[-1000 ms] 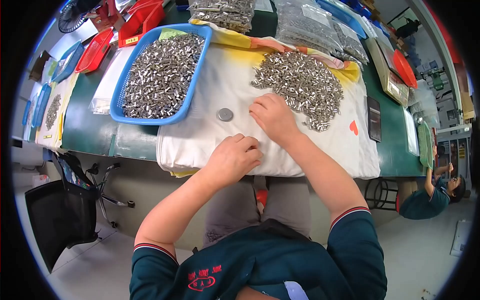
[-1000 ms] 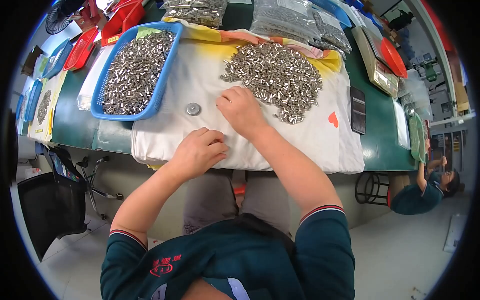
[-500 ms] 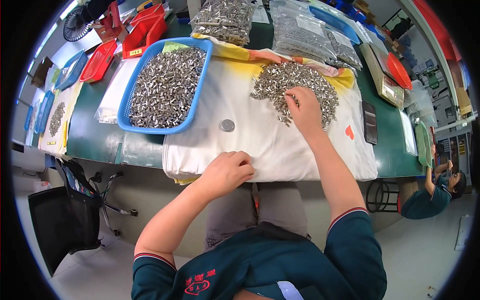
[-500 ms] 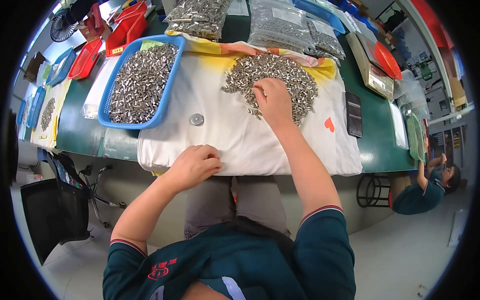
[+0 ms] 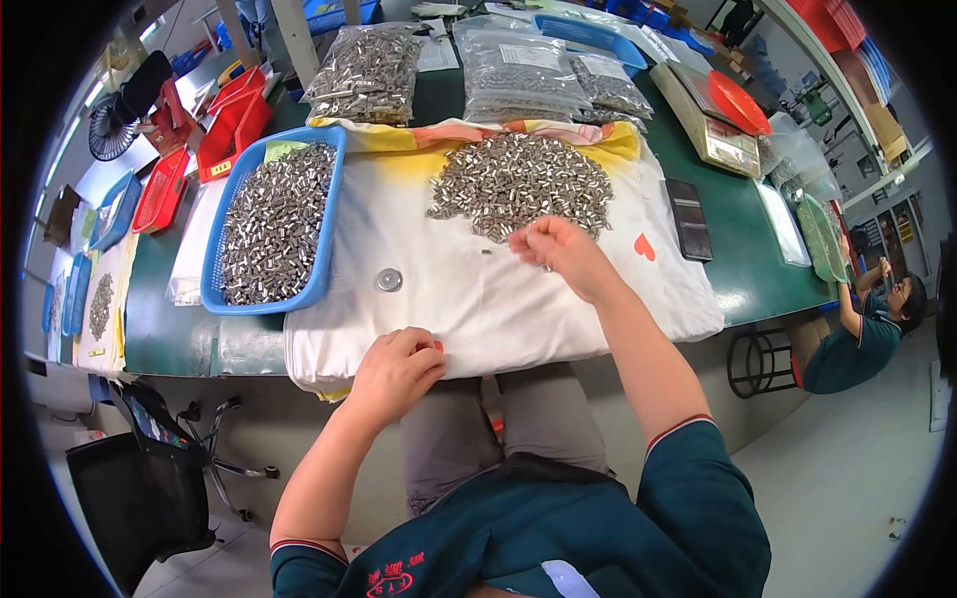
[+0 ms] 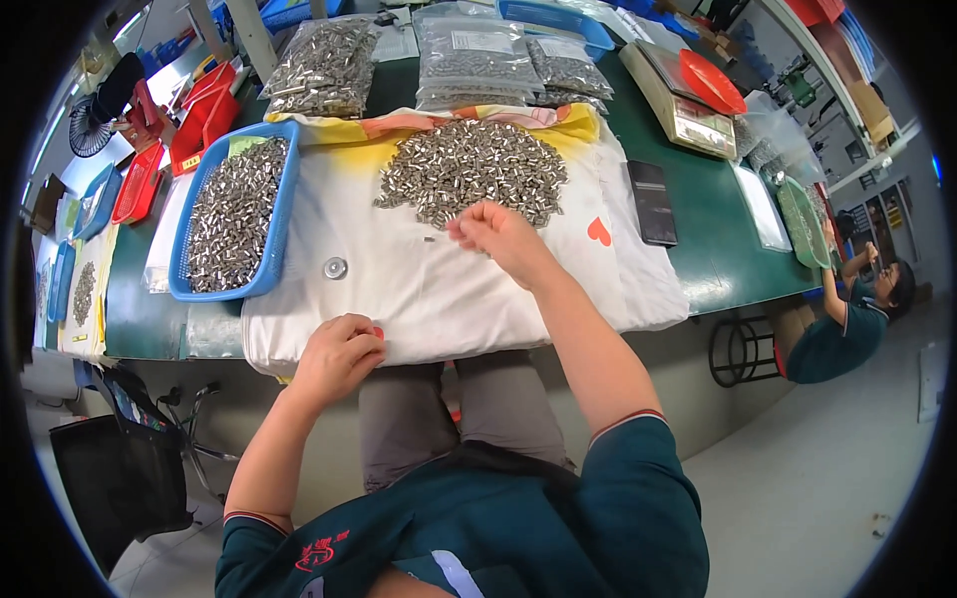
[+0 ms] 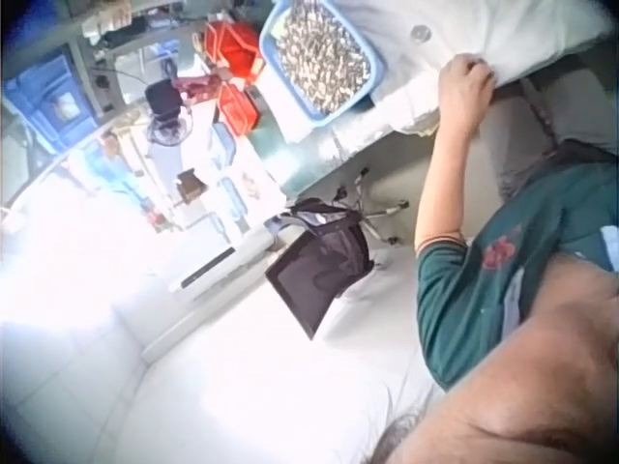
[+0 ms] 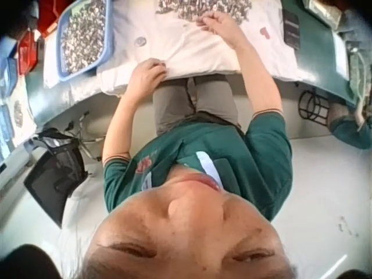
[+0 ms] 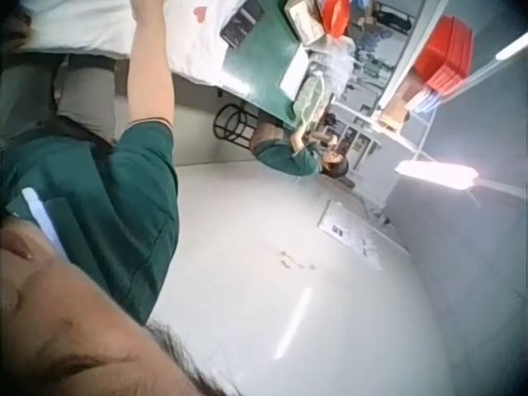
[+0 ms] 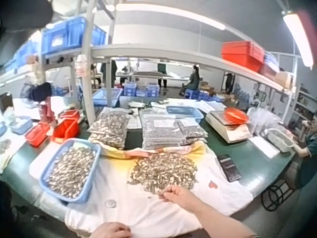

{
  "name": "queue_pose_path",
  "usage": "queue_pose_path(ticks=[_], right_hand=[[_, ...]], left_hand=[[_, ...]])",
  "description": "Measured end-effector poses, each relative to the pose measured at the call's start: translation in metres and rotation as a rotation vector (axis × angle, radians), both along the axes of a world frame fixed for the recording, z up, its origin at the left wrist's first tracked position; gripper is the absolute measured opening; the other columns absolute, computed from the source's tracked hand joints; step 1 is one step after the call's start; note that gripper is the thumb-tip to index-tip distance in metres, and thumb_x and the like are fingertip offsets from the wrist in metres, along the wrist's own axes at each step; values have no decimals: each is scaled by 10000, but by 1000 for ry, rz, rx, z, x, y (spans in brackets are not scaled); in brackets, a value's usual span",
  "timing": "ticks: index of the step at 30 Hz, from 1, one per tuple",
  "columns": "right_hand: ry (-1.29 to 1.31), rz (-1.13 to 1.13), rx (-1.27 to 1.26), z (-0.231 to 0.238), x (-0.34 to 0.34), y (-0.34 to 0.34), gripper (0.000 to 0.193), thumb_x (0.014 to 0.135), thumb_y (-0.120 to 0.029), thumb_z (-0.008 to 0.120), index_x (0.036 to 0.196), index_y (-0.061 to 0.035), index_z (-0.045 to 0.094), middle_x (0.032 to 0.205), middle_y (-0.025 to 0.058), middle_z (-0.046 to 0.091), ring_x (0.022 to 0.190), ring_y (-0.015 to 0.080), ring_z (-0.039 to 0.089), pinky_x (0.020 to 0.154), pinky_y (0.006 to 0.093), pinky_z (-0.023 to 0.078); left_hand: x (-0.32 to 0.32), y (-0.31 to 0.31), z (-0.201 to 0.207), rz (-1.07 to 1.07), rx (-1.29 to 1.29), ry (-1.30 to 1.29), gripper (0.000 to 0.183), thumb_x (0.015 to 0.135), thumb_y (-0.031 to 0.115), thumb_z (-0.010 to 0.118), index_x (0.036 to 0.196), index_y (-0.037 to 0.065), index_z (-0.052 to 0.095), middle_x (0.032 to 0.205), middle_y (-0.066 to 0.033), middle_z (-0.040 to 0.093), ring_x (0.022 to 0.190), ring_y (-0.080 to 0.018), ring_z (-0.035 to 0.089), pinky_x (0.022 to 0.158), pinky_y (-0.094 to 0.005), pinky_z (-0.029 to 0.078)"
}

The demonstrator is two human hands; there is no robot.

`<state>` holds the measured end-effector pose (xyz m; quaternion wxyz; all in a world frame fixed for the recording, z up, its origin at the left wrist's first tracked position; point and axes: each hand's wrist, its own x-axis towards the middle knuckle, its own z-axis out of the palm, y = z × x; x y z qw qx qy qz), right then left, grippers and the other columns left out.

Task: Picking up small metal hardware components from a pile on a mat, inspecting them, and placing them into a small metal container.

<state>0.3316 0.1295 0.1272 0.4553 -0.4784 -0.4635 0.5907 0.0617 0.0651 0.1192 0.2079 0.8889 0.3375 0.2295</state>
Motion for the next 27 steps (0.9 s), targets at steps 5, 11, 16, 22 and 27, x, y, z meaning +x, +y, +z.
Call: queue_pose_path(ticks=[5, 11, 16, 22, 27], right_hand=[[26, 268, -246, -8, 32, -31, 102, 848, -103, 470, 908, -27, 502, 1005, 98, 557, 911, 157, 547, 759, 282, 461], [201, 139, -215, -13, 43, -1, 110, 857, -122, 462, 929, -38, 467, 1028, 131, 539, 959, 215, 535, 799, 315, 457], [239, 12, -152, -5, 55, 14, 109, 849, -134, 481, 906, -41, 486, 936, 97, 558, 881, 172, 547, 765, 291, 462], [177, 104, 30, 15, -16, 22, 114, 865, -150, 440, 885, -52, 495, 868, 65, 568, 776, 124, 535, 711, 259, 440], [180, 252, 192, -3, -63, 34, 134, 851, -112, 403, 828, -31, 508, 789, 44, 560, 726, 106, 521, 708, 243, 429]], left_hand=[[56, -8, 3, -38, 67, -5, 180, 666, 167, 635, 833, 130, 583, 910, -30, 505, 801, -223, 509, 688, -347, 417], [107, -11, -9, -210, 67, 69, 212, 682, 218, 625, 877, 148, 580, 995, -20, 476, 849, -219, 476, 720, -339, 416], [107, -14, -9, -271, 35, 94, 180, 693, 214, 620, 856, 148, 584, 983, -12, 481, 846, -203, 481, 709, -332, 411], [79, -24, 2, -327, -117, -186, 168, 674, 141, 644, 832, 111, 596, 865, -39, 534, 785, -217, 535, 683, -333, 432], [39, 40, 27, 339, 139, -180, 143, 673, 105, 623, 811, 70, 611, 852, -82, 566, 748, -260, 554, 664, -338, 450]])
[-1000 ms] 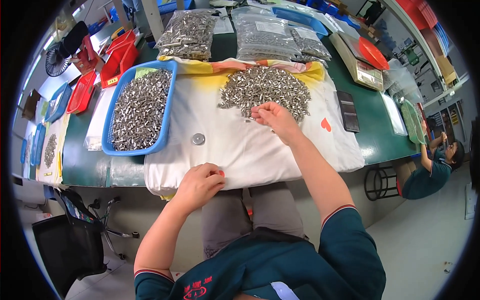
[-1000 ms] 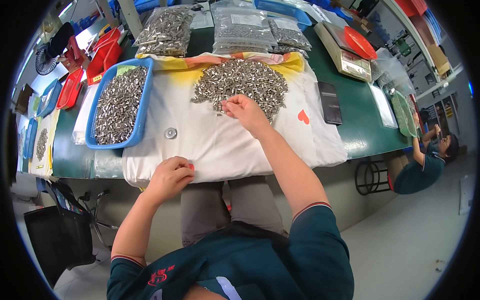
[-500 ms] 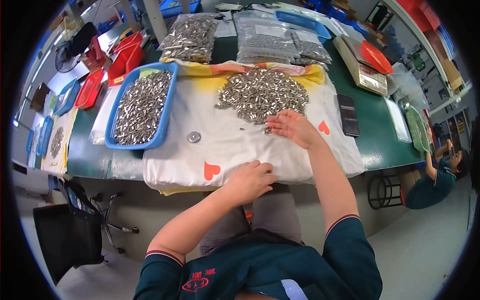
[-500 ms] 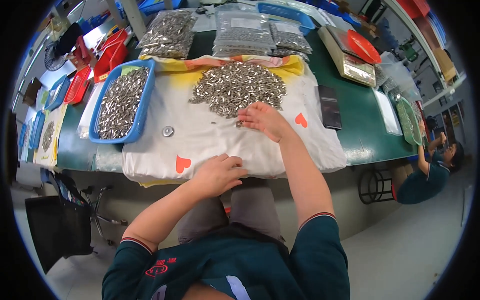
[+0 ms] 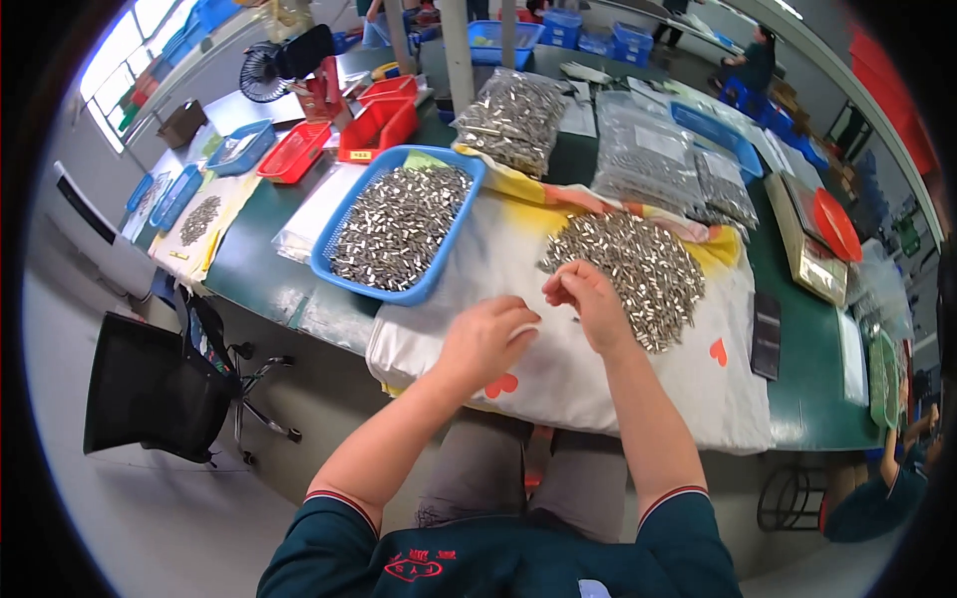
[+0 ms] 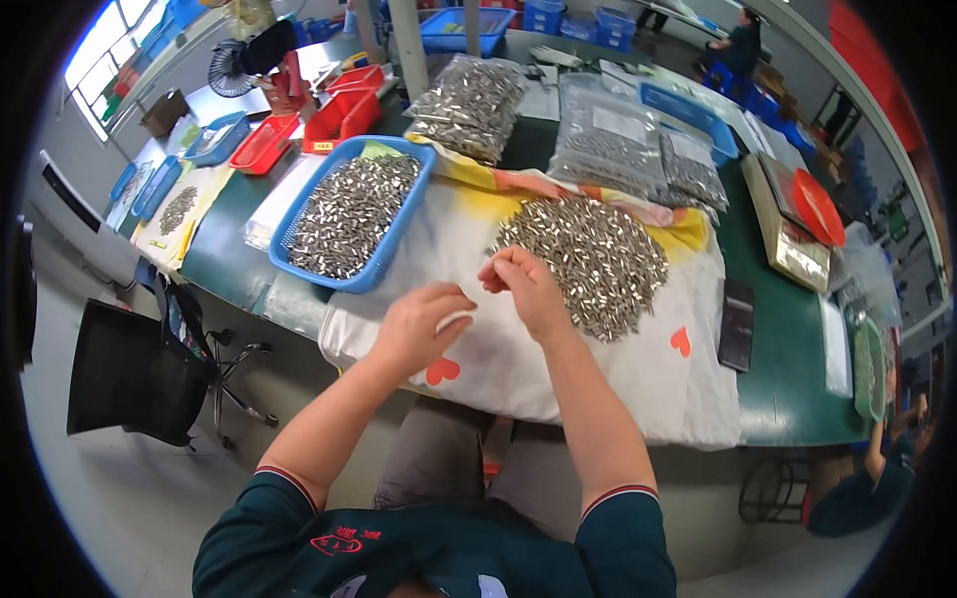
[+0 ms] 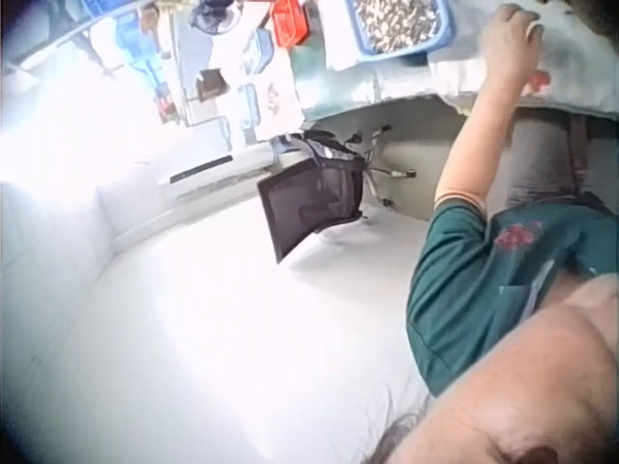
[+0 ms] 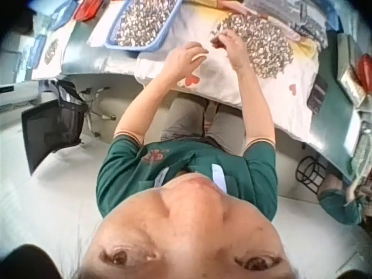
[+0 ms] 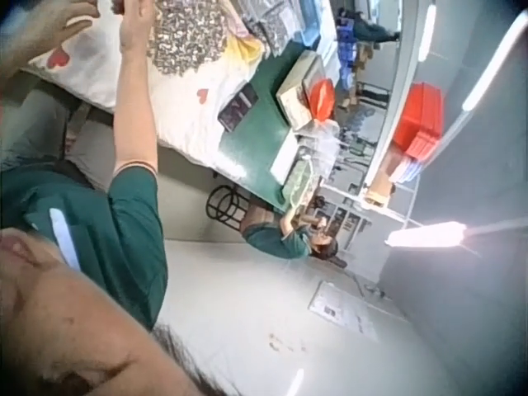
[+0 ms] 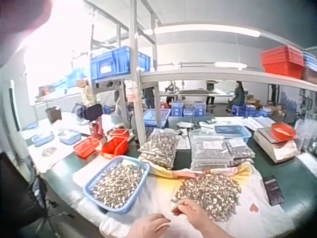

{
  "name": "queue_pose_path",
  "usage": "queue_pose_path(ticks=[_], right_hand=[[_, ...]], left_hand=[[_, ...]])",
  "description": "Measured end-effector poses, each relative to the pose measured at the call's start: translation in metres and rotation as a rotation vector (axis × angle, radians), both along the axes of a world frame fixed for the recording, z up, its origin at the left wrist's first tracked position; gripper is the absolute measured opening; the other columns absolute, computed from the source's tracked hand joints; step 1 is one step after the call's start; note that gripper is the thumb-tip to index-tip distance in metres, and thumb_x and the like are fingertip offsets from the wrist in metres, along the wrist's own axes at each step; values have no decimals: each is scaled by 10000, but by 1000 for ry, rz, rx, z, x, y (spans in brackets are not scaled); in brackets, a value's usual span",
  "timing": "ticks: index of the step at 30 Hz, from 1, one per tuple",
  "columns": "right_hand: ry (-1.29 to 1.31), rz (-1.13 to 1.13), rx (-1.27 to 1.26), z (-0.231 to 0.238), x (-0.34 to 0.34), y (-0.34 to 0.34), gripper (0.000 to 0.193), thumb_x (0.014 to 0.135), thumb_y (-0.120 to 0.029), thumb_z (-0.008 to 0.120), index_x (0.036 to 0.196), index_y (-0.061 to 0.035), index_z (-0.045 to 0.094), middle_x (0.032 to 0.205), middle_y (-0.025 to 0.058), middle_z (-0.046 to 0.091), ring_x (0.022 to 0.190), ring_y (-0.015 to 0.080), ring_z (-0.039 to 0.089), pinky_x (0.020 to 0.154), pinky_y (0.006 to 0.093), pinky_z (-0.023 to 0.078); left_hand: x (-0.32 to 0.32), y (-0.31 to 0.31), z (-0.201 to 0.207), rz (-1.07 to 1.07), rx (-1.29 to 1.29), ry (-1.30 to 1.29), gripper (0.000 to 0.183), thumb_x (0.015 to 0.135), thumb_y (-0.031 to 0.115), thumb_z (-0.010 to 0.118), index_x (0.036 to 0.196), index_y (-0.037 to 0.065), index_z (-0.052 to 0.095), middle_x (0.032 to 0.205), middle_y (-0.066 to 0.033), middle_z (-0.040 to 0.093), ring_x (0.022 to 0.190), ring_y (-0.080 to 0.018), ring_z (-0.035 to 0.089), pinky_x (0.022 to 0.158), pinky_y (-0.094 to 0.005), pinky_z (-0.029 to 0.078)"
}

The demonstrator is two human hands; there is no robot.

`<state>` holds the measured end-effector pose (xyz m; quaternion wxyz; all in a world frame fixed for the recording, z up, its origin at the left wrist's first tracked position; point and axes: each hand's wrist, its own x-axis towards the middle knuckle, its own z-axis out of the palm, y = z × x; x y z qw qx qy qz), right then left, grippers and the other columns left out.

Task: Picking up small metal hardware components from a pile on a mat, inspecting them, and placing them into a small metal container.

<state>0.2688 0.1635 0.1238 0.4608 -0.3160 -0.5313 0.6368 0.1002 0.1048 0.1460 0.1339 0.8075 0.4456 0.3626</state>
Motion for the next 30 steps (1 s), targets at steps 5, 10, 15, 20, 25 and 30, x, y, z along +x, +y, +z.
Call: queue_pose_path(ticks=[5, 10, 15, 20, 25, 30], right_hand=[[-133, -62, 75, -17, -33, -10, 88, 803, -76, 480, 793, -11, 538, 722, 20, 564, 646, 63, 500, 611, 202, 424], [-435, -131, 263, -11, -29, -15, 105, 740, -85, 577, 808, -6, 562, 703, 29, 581, 614, 71, 518, 586, 207, 430], [-414, -112, 300, -16, -30, -12, 100, 735, -77, 568, 805, -7, 553, 700, 49, 580, 623, 94, 533, 596, 215, 432], [-341, -101, 263, -15, -24, -8, 80, 763, -62, 515, 812, -1, 527, 719, 36, 567, 667, 77, 530, 629, 213, 429], [-107, -72, 96, -16, -24, -6, 62, 790, -51, 498, 833, -12, 519, 754, 21, 559, 686, 71, 519, 637, 204, 420], [24, -64, -41, -8, -15, -10, 61, 770, -37, 558, 824, -27, 530, 752, 10, 552, 686, 59, 514, 626, 189, 415]], left_hand=[[-36, 27, -14, 136, -168, 396, 158, 685, 119, 588, 836, 82, 618, 857, -76, 560, 744, -261, 553, 678, -344, 449], [-40, 35, -13, 69, -223, 411, 159, 681, 125, 585, 831, 78, 612, 868, -91, 544, 755, -269, 553, 677, -356, 446], [-46, 40, -13, -3, -309, 404, 156, 672, 130, 586, 813, 67, 609, 816, -105, 544, 740, -279, 553, 671, -365, 449], [-53, 47, 0, 47, -694, -72, 228, 696, 117, 593, 908, 34, 601, 843, -94, 587, 718, -156, 574, 654, -264, 449], [-46, 46, -26, -180, -1084, -1175, 271, 779, 84, 541, 1046, 36, 532, 874, -21, 570, 711, -90, 548, 610, -220, 443], [-29, 52, -35, -260, -1145, -1508, 297, 789, 98, 543, 1080, 55, 504, 956, -72, 577, 744, -121, 553, 611, -219, 450]])
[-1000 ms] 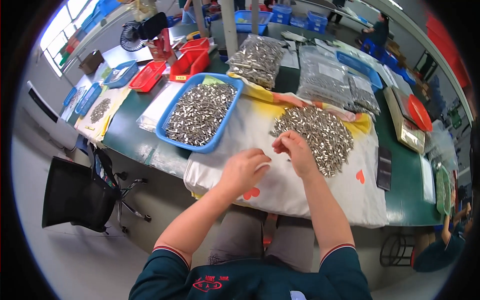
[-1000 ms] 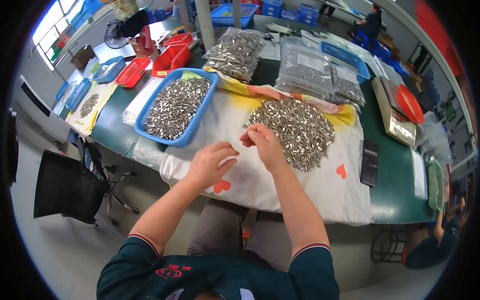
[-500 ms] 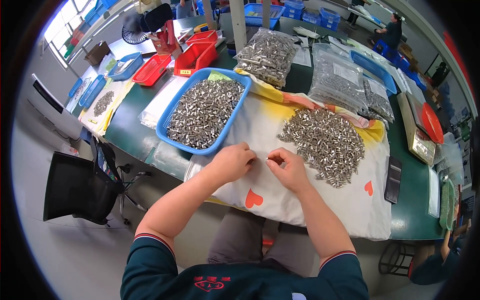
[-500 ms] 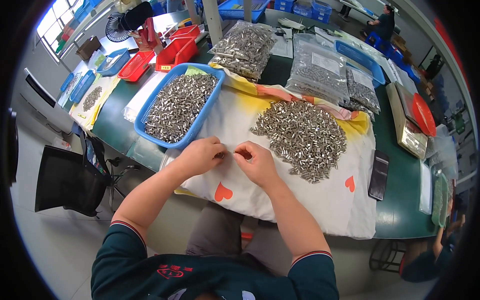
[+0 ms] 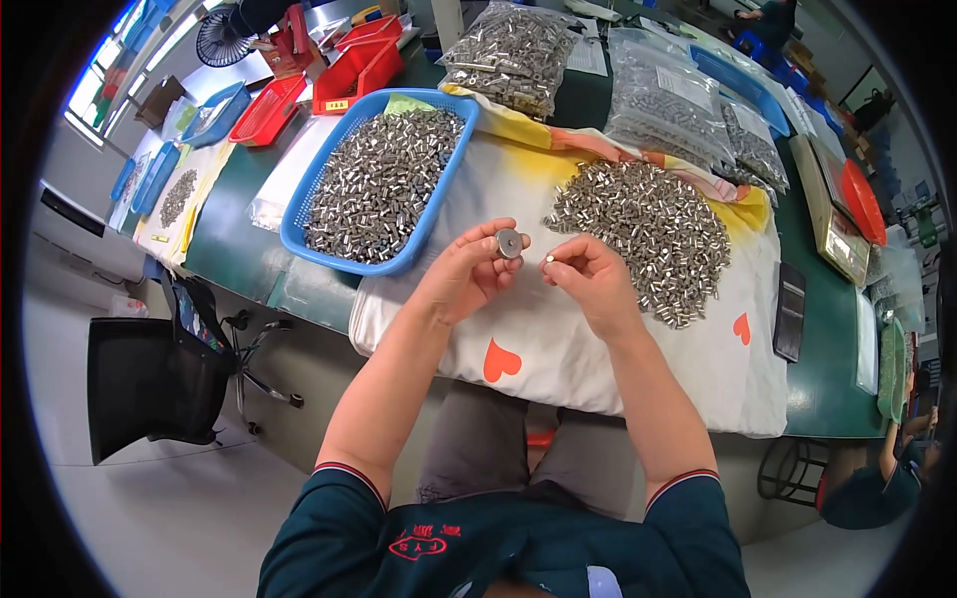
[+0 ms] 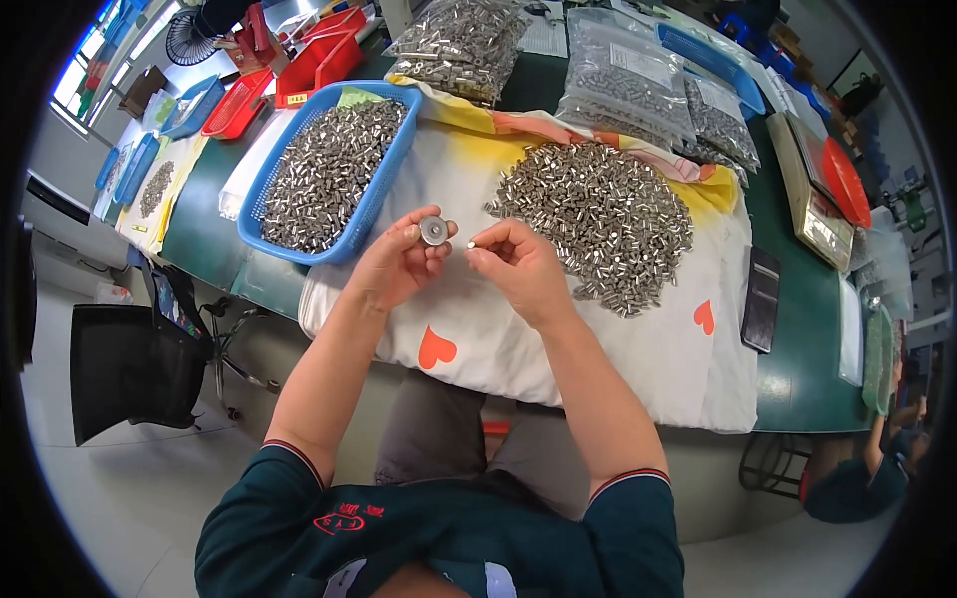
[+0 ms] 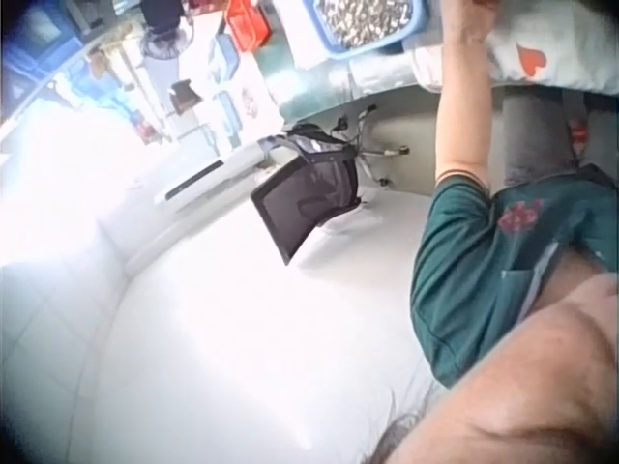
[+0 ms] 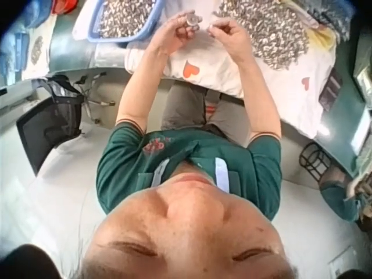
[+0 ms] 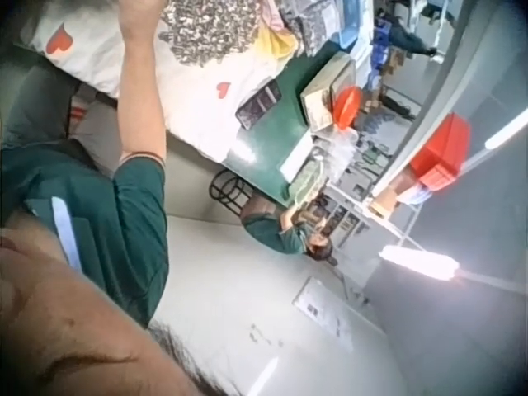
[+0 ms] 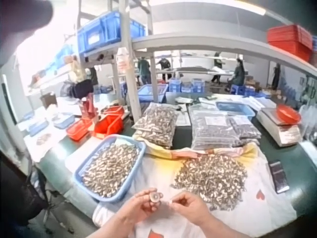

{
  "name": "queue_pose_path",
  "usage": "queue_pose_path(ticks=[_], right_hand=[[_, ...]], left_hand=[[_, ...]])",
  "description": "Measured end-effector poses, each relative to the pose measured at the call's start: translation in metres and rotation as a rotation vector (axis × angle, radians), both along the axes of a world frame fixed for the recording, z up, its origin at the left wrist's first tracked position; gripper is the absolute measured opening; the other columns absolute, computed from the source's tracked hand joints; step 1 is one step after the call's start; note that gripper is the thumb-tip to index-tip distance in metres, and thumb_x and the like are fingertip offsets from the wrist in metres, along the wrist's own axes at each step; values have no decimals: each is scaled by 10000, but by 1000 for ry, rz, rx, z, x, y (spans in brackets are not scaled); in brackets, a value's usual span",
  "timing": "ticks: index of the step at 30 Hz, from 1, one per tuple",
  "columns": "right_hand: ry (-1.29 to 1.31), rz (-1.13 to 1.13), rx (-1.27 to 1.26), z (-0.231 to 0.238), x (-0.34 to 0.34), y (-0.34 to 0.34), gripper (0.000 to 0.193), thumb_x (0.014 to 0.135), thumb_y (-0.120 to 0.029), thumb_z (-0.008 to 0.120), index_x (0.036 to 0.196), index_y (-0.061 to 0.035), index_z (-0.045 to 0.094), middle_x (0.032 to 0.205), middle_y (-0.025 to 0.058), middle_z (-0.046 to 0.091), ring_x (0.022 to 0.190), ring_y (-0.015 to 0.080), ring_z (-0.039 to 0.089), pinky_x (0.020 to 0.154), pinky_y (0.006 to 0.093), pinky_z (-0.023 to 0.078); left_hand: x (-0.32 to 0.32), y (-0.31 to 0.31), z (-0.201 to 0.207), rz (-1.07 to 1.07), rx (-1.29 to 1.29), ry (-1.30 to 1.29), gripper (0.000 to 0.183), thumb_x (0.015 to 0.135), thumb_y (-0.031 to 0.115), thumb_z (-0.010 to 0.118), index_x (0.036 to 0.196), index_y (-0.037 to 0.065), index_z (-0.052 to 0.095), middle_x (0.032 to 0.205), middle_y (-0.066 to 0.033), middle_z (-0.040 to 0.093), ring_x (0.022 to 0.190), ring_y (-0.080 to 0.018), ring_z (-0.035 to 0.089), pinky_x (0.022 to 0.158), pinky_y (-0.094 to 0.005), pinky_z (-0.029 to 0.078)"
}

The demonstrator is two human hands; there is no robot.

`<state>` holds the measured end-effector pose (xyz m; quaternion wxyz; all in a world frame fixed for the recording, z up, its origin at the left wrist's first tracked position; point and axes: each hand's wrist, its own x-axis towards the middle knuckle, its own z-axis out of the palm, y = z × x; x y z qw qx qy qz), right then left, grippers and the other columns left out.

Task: Picking up small metal hardware components from a pile on a mat, inspecting them, and placing them into a small metal container.

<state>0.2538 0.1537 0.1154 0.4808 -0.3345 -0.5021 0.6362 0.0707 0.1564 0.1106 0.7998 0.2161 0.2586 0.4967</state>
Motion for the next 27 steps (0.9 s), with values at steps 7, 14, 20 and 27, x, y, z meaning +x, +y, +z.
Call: queue_pose_path(ticks=[7, 14, 20, 27], right_hand=[[-410, -65, 247, 33, -18, 2, 71, 736, -7, 584, 795, -15, 547, 751, 21, 573, 673, 73, 530, 629, 201, 426], [-545, -248, 565, 22, -22, 1, 97, 683, 11, 561, 773, -24, 553, 711, 67, 575, 640, 163, 559, 590, 258, 445], [-658, -256, 714, 20, -19, 0, 126, 644, 33, 565, 747, -31, 533, 708, 79, 559, 647, 226, 551, 574, 295, 445], [-781, -287, 861, 17, -15, 1, 131, 621, 26, 575, 725, -39, 528, 710, 80, 545, 657, 247, 542, 565, 329, 442]], left_hand=[[-10, -5, -11, -66, 129, -22, 314, 792, 74, 548, 1101, 67, 491, 1003, -78, 572, 798, -129, 559, 661, -222, 446], [-7, -5, -8, -102, 137, 119, 336, 783, 86, 578, 1109, 75, 495, 964, -33, 574, 842, -114, 559, 691, -217, 438], [-5, -5, -4, -115, 139, 163, 336, 782, 80, 577, 1108, 56, 498, 944, -24, 572, 846, -116, 555, 713, -226, 436], [0, -3, -5, -108, 188, 230, 333, 779, 79, 581, 1100, 33, 508, 928, -34, 581, 821, -105, 554, 698, -225, 441]])
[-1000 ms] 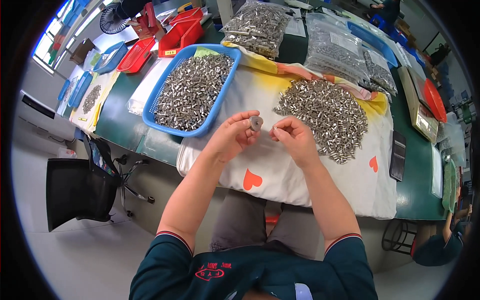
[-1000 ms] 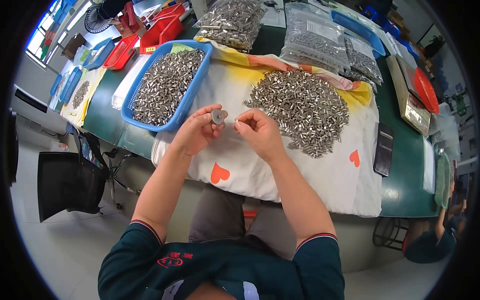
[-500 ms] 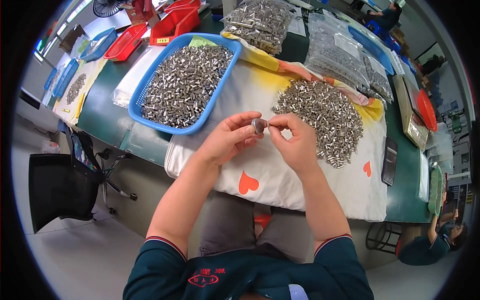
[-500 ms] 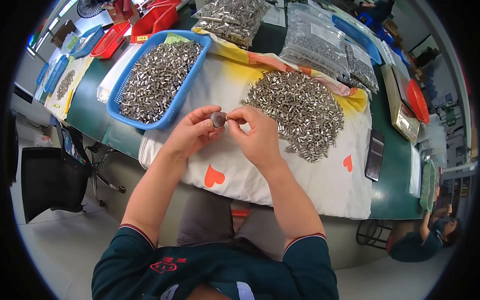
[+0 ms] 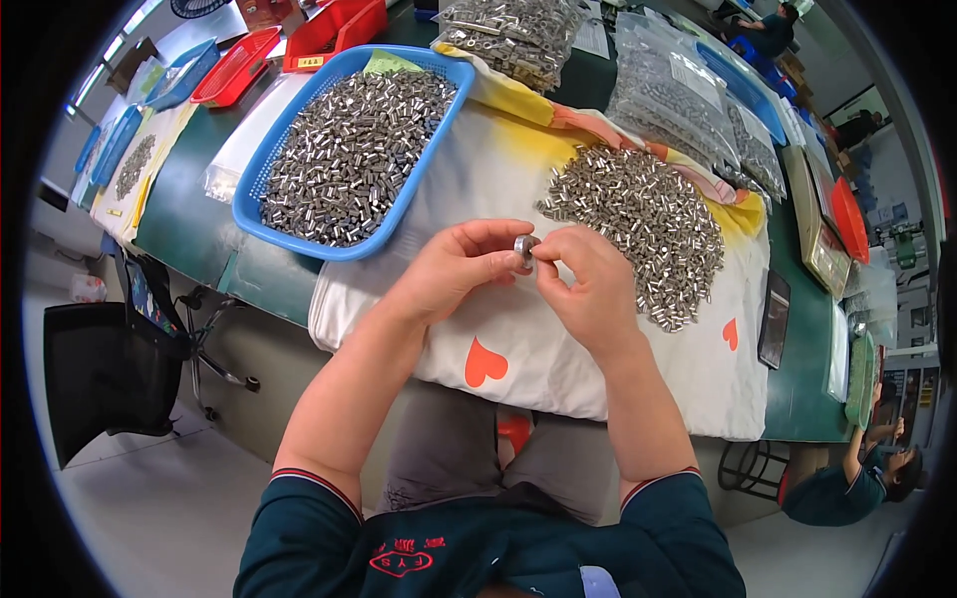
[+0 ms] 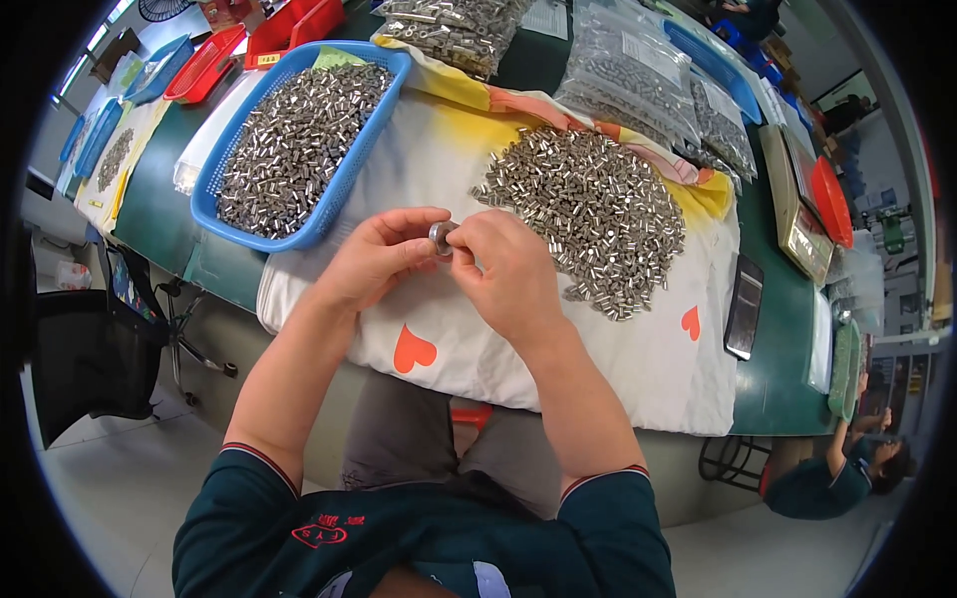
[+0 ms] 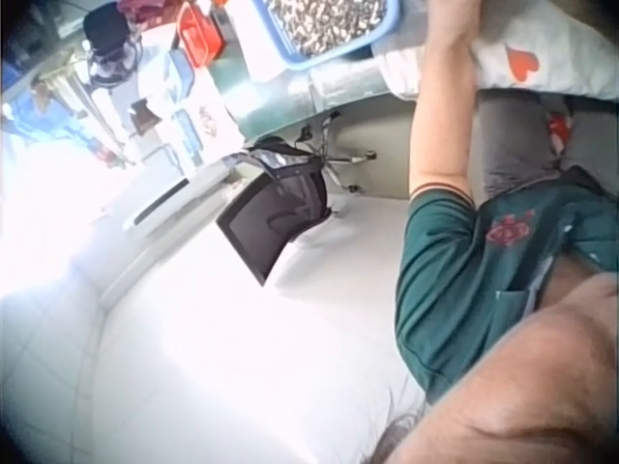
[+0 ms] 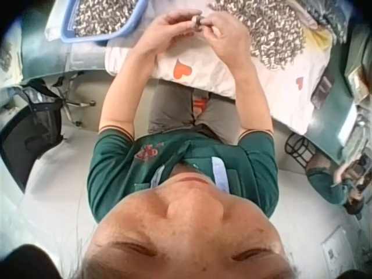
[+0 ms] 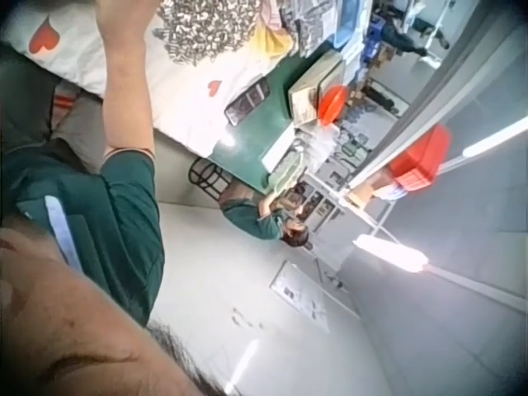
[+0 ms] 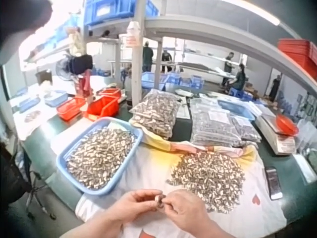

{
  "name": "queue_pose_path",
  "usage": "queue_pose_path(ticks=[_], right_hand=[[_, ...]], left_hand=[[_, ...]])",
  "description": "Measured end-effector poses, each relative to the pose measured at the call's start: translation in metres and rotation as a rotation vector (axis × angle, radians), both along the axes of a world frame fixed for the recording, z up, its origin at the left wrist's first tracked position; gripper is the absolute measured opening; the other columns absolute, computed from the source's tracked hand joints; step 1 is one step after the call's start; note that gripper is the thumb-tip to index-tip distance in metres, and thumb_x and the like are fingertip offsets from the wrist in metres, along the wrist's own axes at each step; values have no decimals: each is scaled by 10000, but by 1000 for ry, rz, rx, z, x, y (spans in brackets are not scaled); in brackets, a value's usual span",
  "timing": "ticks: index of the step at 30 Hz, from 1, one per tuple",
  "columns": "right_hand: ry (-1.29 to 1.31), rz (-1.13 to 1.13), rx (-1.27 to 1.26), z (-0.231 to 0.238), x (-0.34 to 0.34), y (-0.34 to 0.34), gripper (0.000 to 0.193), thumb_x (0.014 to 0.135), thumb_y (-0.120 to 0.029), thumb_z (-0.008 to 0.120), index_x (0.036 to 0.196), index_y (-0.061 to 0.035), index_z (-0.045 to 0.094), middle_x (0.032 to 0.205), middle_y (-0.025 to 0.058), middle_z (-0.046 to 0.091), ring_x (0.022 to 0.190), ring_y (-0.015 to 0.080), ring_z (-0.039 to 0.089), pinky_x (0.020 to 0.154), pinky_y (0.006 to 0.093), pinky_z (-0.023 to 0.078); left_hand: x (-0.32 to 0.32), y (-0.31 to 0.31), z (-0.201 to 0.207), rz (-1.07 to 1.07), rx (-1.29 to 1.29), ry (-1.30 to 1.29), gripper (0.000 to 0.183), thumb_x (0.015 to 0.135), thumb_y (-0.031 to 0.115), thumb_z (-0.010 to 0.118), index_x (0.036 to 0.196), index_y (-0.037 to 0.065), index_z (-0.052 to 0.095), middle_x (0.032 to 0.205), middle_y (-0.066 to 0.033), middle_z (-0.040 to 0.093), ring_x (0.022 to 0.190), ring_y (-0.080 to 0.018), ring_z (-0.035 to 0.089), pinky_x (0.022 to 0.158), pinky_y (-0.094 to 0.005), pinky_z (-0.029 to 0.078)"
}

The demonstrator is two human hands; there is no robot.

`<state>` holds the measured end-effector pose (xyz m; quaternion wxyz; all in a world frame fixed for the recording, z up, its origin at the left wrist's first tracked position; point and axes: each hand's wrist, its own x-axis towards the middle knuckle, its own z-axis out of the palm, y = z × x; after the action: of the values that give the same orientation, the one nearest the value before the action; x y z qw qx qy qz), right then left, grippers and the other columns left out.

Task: Picking up small metal hardware components from a pile on a mat, inspecting them, and placing them into a small metal container.

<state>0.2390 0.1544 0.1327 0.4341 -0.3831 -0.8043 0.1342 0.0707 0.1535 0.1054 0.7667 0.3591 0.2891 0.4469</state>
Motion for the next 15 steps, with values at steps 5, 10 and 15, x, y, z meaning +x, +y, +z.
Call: queue_pose_path(ticks=[5, 10, 15], right_hand=[[-24, 8, -54, 2, 1, -1, 108, 629, 17, 570, 716, -33, 530, 698, 80, 543, 647, 240, 537, 565, 324, 438], [29, 9, -188, 1, 0, -2, 93, 652, -1, 567, 740, -28, 553, 701, 86, 551, 649, 229, 540, 564, 309, 437], [234, 70, -571, 5, 8, 3, 94, 723, -33, 571, 816, -17, 583, 736, 59, 595, 665, 129, 562, 597, 251, 441]], left_hand=[[2, 1, -1, 11, 89, 193, 317, 776, 83, 586, 1081, 20, 526, 890, -33, 595, 795, -97, 555, 689, -230, 446], [0, 2, -3, -19, 55, 114, 332, 779, 88, 584, 1094, 14, 512, 903, -40, 591, 800, -102, 556, 698, -231, 444], [-1, 1, -1, -15, -9, 59, 350, 786, 94, 577, 1114, 11, 489, 935, -49, 580, 818, -114, 557, 716, -236, 437]])
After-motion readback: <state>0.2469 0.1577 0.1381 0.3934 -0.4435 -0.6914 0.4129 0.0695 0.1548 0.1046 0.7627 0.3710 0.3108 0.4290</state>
